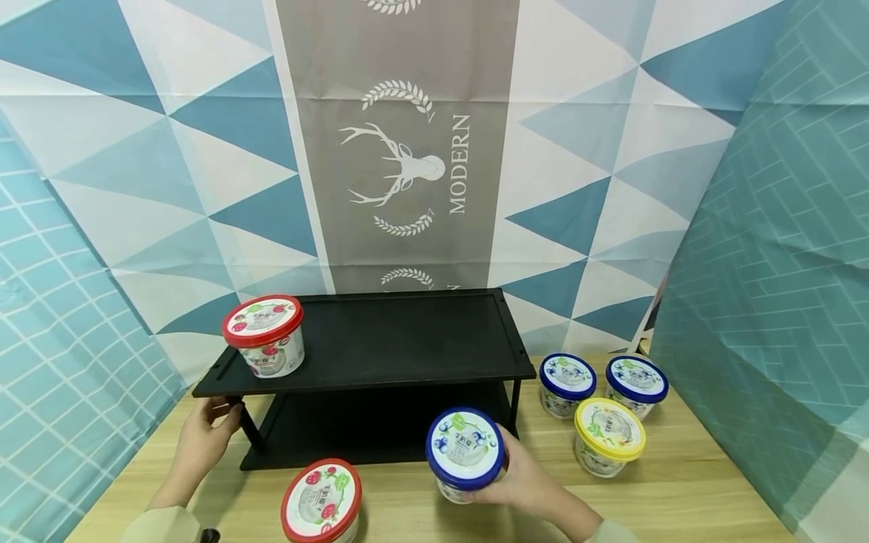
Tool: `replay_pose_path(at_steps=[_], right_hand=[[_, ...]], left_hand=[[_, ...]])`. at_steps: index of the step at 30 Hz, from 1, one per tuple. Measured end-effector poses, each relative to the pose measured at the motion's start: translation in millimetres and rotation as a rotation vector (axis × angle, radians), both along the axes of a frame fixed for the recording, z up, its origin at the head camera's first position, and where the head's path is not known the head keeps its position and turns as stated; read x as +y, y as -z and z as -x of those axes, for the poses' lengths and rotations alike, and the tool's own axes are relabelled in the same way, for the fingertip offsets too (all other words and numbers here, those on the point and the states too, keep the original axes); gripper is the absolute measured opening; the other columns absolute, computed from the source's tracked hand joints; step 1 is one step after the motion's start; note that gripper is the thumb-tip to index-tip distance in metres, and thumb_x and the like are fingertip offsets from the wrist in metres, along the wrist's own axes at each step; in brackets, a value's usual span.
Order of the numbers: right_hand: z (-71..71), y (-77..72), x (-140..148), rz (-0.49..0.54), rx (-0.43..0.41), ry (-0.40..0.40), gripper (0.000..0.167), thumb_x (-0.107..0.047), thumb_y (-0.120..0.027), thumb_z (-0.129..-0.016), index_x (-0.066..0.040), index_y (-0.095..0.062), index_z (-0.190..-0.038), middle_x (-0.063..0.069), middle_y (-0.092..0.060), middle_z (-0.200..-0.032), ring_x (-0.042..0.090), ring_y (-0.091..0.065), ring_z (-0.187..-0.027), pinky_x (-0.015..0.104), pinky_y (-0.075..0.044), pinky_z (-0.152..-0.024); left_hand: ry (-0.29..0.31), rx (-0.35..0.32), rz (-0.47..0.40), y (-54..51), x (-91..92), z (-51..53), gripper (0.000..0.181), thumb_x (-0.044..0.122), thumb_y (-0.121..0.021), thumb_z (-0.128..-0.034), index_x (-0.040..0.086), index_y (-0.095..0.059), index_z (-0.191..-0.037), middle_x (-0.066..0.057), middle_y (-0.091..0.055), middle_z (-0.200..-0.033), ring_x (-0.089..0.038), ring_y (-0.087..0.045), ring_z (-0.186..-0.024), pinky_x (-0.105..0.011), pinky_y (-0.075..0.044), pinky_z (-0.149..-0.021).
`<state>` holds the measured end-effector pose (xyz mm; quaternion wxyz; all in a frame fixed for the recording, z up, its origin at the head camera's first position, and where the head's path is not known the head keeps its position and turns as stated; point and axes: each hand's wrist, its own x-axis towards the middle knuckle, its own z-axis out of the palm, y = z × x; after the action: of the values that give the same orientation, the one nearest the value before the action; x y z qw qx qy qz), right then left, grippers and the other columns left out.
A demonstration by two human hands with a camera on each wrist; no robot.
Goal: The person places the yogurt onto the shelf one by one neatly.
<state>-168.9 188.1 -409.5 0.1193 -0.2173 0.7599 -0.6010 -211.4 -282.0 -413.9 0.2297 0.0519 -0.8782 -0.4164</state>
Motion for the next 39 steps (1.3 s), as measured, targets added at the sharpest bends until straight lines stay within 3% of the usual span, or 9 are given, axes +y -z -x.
replay_pose_path(at_steps=[4,8,11,15,17,21,25,29,39], right_hand=[[0.3,-11.0,4.4,-0.016,0.036,0.012,0.089,-0.009,-0.08,-0.071,0.004,-0.026,-0.141,0.029,-0.042,-0.136,0.0,-0.053,-0.114,0.017,-0.044,-0.092],[-1.5,-21.1,7.9,-0.05,0.062,0.035,0.088,-0.011,-0.08,-0.071,0.004,-0.026,-0.14,0.029,-0.043,-0.136,0.027,-0.051,-0.122,0.035,-0.047,-0.096],[-3.8,-27.3,9.8,-0.076,0.07,0.048,0.089,-0.012,-0.08,-0.072,0.004,-0.025,-0.14,0.029,-0.043,-0.136,0.046,-0.044,-0.124,0.05,-0.045,-0.097],[-5.9,-34.7,12.3,-0.082,0.095,0.053,0.09,-0.012,-0.079,-0.072,0.003,-0.024,-0.142,0.029,-0.042,-0.137,0.044,-0.045,-0.124,0.046,-0.045,-0.098],[-6.3,-39.1,13.7,-0.068,0.108,0.049,0.09,-0.011,-0.078,-0.073,0.001,-0.024,-0.143,0.028,-0.042,-0.137,0.031,-0.05,-0.123,0.035,-0.047,-0.096],[-8.0,-50.8,15.8,-0.046,0.149,0.056,0.088,-0.01,-0.078,-0.073,0.002,-0.024,-0.143,0.029,-0.042,-0.136,-0.003,-0.052,-0.114,0.018,-0.045,-0.09],[-7.9,-62.6,17.1,-0.048,0.219,0.076,0.084,-0.008,-0.077,-0.073,0.005,-0.028,-0.139,0.031,-0.045,-0.132,-0.01,-0.051,-0.109,0.016,-0.045,-0.088],[-5.4,-72.1,17.7,-0.083,0.236,0.123,0.079,-0.008,-0.078,-0.072,0.001,-0.033,-0.136,0.025,-0.049,-0.13,-0.003,-0.053,-0.109,0.02,-0.046,-0.089],[-0.3,-87.9,13.4,-0.131,0.209,0.252,0.078,-0.015,-0.078,-0.074,-0.002,-0.034,-0.137,0.021,-0.051,-0.13,0.038,-0.051,-0.119,0.047,-0.048,-0.094]], left_hand=[[-0.002,0.012,0.004,0.2,-0.6,-0.5,0.028,0.007,-0.052,-0.0928,0.002,-0.047,-0.12,-0.022,-0.057,-0.112,-0.017,-0.061,-0.095,-0.013,-0.046,-0.065],[-0.003,0.025,0.011,0.6,-1.0,-0.6,0.027,0.007,-0.054,-0.0921,0.002,-0.048,-0.118,-0.022,-0.058,-0.11,0.007,-0.051,-0.087,-0.014,-0.046,-0.065],[0.0,0.026,0.024,1.2,-1.0,-1.0,0.027,0.007,-0.052,-0.0927,0.003,-0.048,-0.119,-0.021,-0.058,-0.111,-0.011,-0.06,-0.092,-0.015,-0.047,-0.065],[0.004,0.025,0.044,2.1,-1.4,-0.7,0.029,0.008,-0.051,-0.0933,0.004,-0.047,-0.122,-0.02,-0.057,-0.112,-0.038,-0.057,-0.102,-0.016,-0.047,-0.065],[0.007,0.028,0.048,2.6,-2.1,-0.6,0.029,0.008,-0.051,-0.0934,0.003,-0.047,-0.122,-0.02,-0.057,-0.112,-0.034,-0.059,-0.1,-0.016,-0.048,-0.065],[0.004,0.026,0.043,2.4,-3.8,-0.9,0.029,0.009,-0.052,-0.093,0.004,-0.048,-0.122,-0.02,-0.058,-0.111,0.0,-0.055,-0.089,-0.017,-0.047,-0.064],[-0.004,0.023,0.043,1.4,-4.0,-0.9,0.029,0.01,-0.052,-0.093,0.005,-0.048,-0.121,-0.02,-0.058,-0.111,-0.011,-0.059,-0.093,-0.017,-0.046,-0.065],[0.007,0.027,0.036,0.4,-3.8,-1.2,0.028,0.008,-0.051,-0.0934,0.003,-0.047,-0.121,-0.023,-0.057,-0.111,-0.041,-0.058,-0.103,-0.017,-0.045,-0.065],[0.014,0.012,0.037,0.8,-3.1,0.3,0.03,0.009,-0.05,-0.0939,0.004,-0.046,-0.123,-0.022,-0.057,-0.114,-0.042,-0.057,-0.106,-0.018,-0.046,-0.066]])
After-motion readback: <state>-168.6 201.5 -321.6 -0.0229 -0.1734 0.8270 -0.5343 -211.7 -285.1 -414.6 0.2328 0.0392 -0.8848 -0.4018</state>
